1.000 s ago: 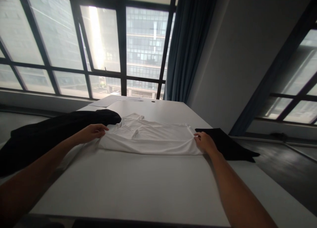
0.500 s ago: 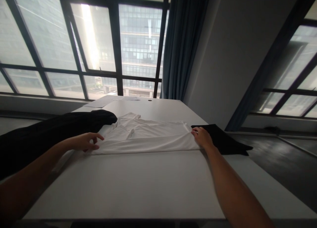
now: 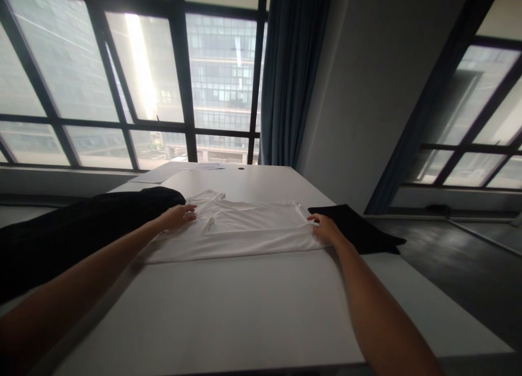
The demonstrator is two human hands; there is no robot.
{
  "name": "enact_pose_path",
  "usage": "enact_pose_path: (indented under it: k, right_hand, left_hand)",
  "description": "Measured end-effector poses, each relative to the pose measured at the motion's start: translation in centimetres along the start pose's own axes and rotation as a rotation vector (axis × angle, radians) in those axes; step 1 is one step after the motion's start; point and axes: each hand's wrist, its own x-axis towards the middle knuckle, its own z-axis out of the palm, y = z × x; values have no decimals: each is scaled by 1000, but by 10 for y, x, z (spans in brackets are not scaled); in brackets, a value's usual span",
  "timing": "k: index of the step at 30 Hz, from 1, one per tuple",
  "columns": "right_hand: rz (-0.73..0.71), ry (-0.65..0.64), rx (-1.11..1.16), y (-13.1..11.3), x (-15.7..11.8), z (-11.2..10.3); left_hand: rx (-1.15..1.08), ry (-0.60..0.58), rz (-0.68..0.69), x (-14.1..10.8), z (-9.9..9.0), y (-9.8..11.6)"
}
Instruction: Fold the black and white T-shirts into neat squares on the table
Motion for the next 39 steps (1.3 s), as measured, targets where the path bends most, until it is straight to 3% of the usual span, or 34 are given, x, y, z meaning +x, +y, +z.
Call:
enact_pose_path:
  k: [4,8,12,15,19,22,25,27,29,35,39]
  right_hand:
    - [-24,40,33,5,-1,-1]
    - [-76,94,102,10,-1,-7]
    - [-101,247,170,6,1,-7]
    - [-98,284,108,2,3,0]
    - [-55,237,-58,-4,4,6]
    - [-104,189,-78,-11,1,4]
    - [-166,-44,-6,-19,-4,2]
    - [-213,-194,6,-22,-7,4]
    - [-248,-262,-26,-23,-9,8]
    - [-237,-295,-50,-15,-10,6]
    - [-161,-366,-80,-17,-8,-7]
  left_hand:
    - [25,-40,46,14,5,0]
    - [-3,-18,101,17,-13,-14]
    - [-139,82,104,23,-36,-26]
    - [-125,178,45,23,-36,-23]
    - [-71,206,56,9,-20,-4]
    - [4,141,113,-17,-11,11]
    - [39,9,225,-49,-8,18]
    - [43,-69,298,-67,-5,17]
    - [59,-136,305,-82,-1,12]
    - [88,-258,204,-109,12,-1]
    - [81,-326,236,-117,1,-3]
